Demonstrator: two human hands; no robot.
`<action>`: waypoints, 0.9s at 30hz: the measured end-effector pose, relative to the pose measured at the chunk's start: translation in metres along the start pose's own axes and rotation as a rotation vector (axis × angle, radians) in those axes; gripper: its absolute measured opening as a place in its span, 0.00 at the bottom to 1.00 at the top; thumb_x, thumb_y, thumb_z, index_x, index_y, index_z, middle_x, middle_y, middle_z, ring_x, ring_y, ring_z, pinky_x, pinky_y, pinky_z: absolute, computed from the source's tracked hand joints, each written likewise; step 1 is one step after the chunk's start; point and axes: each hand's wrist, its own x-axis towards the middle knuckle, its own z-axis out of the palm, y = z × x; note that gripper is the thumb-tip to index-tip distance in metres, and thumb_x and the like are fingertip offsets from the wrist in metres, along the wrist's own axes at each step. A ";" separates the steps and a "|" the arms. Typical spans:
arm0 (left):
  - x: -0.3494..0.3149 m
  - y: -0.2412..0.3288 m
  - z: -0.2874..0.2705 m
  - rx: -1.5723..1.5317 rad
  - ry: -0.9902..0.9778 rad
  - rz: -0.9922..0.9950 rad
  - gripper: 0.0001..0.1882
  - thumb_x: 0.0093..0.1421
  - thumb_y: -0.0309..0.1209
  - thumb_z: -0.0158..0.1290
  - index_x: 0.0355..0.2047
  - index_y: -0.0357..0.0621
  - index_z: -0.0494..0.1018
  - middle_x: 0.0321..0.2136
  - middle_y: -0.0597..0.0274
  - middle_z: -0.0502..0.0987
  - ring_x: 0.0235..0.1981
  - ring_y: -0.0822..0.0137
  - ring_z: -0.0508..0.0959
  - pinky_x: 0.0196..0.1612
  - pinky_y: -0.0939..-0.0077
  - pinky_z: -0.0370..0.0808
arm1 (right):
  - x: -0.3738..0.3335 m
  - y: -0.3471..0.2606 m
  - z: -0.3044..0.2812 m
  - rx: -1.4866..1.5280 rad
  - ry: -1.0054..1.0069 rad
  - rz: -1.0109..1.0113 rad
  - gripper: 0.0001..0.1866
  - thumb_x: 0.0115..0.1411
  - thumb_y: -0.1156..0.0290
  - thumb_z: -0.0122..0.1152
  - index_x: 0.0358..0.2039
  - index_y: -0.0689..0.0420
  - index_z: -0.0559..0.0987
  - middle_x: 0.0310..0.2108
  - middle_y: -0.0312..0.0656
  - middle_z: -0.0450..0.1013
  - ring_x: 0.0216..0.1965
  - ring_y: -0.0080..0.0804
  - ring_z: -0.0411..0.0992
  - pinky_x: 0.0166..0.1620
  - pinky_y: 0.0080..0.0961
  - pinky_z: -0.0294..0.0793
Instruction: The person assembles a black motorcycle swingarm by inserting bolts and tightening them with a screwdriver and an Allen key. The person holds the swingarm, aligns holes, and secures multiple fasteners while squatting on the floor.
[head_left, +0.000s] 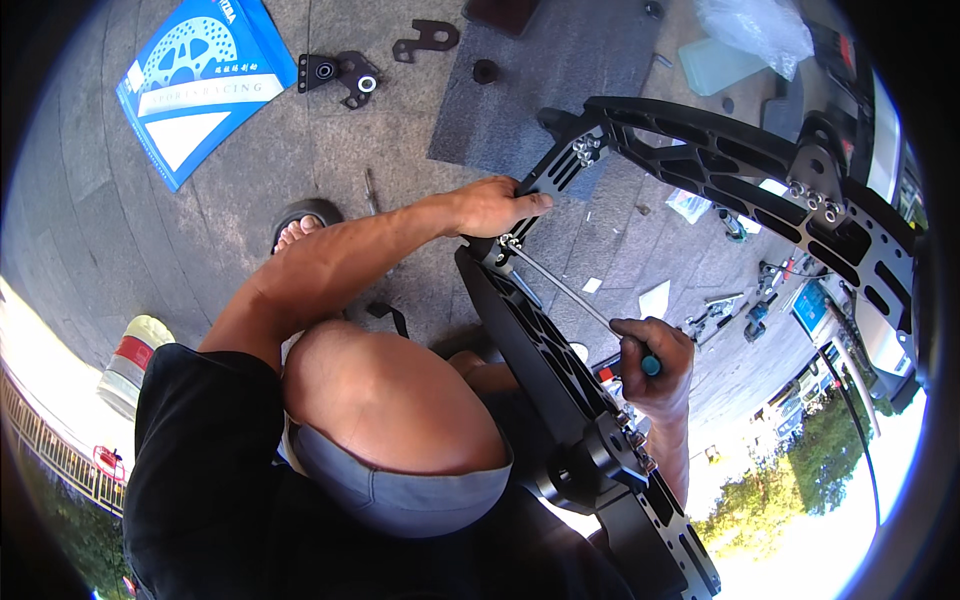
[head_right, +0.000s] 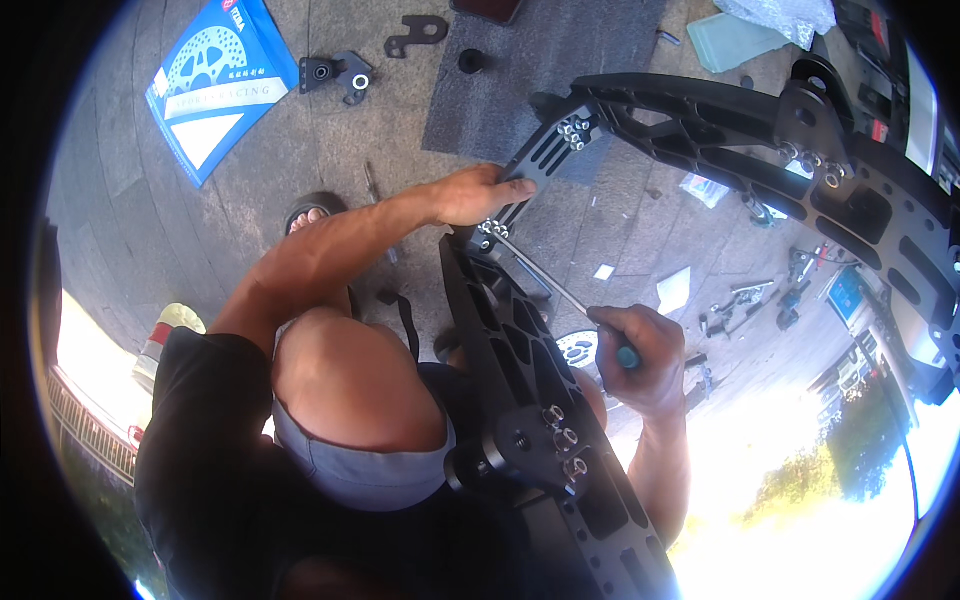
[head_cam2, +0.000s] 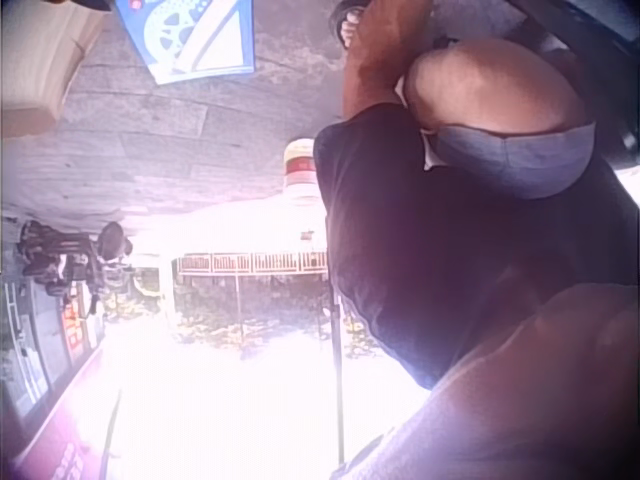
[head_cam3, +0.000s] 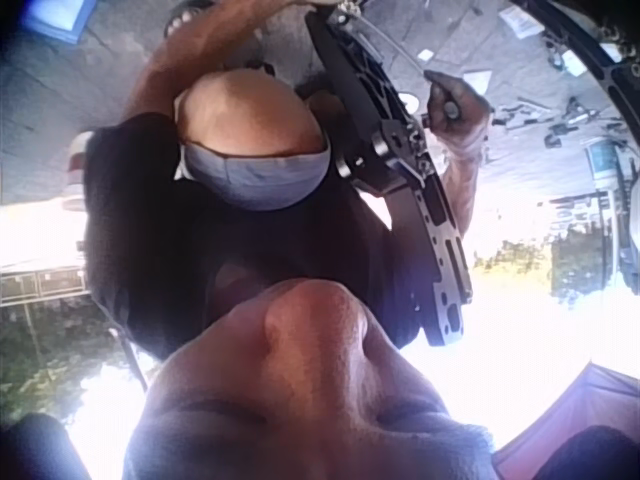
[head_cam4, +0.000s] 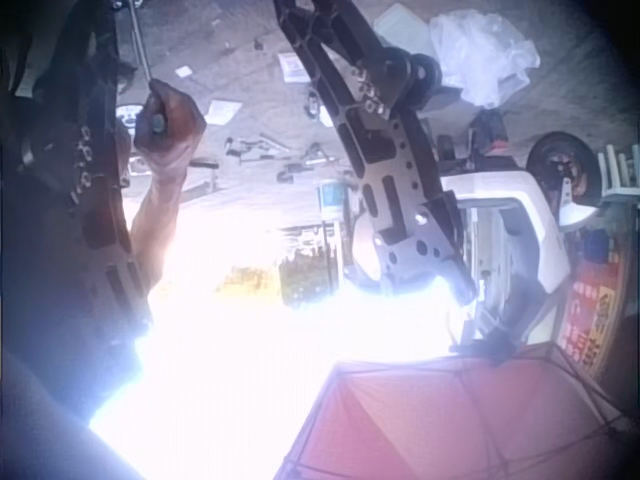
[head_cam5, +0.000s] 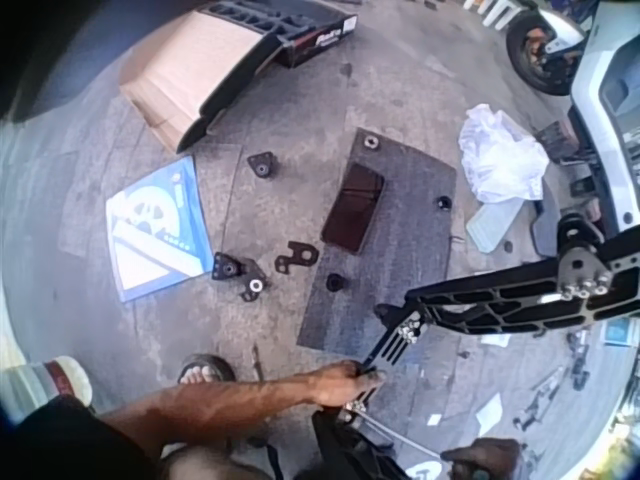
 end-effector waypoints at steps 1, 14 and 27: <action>0.000 0.000 0.000 0.000 0.003 0.005 0.40 0.64 0.62 0.38 0.54 0.33 0.69 0.46 0.43 0.75 0.51 0.51 0.74 0.55 0.63 0.68 | 0.000 0.001 0.000 -0.004 0.002 -0.007 0.11 0.48 0.84 0.56 0.33 0.61 0.80 0.22 0.43 0.75 0.19 0.35 0.72 0.23 0.26 0.69; 0.000 -0.003 0.003 -0.016 0.068 0.034 0.42 0.62 0.63 0.40 0.53 0.30 0.69 0.46 0.42 0.76 0.51 0.52 0.74 0.54 0.65 0.69 | 0.039 -0.022 -0.025 -0.645 -0.339 -0.493 0.13 0.47 0.71 0.66 0.36 0.55 0.81 0.19 0.32 0.66 0.23 0.28 0.64 0.29 0.28 0.61; 0.007 -0.009 0.010 -0.034 0.115 0.002 0.41 0.61 0.65 0.39 0.40 0.32 0.76 0.34 0.46 0.79 0.40 0.53 0.79 0.46 0.58 0.71 | 0.014 -0.023 -0.003 -0.010 -0.217 0.108 0.26 0.46 0.85 0.62 0.49 0.56 0.77 0.19 0.42 0.71 0.16 0.31 0.68 0.22 0.25 0.67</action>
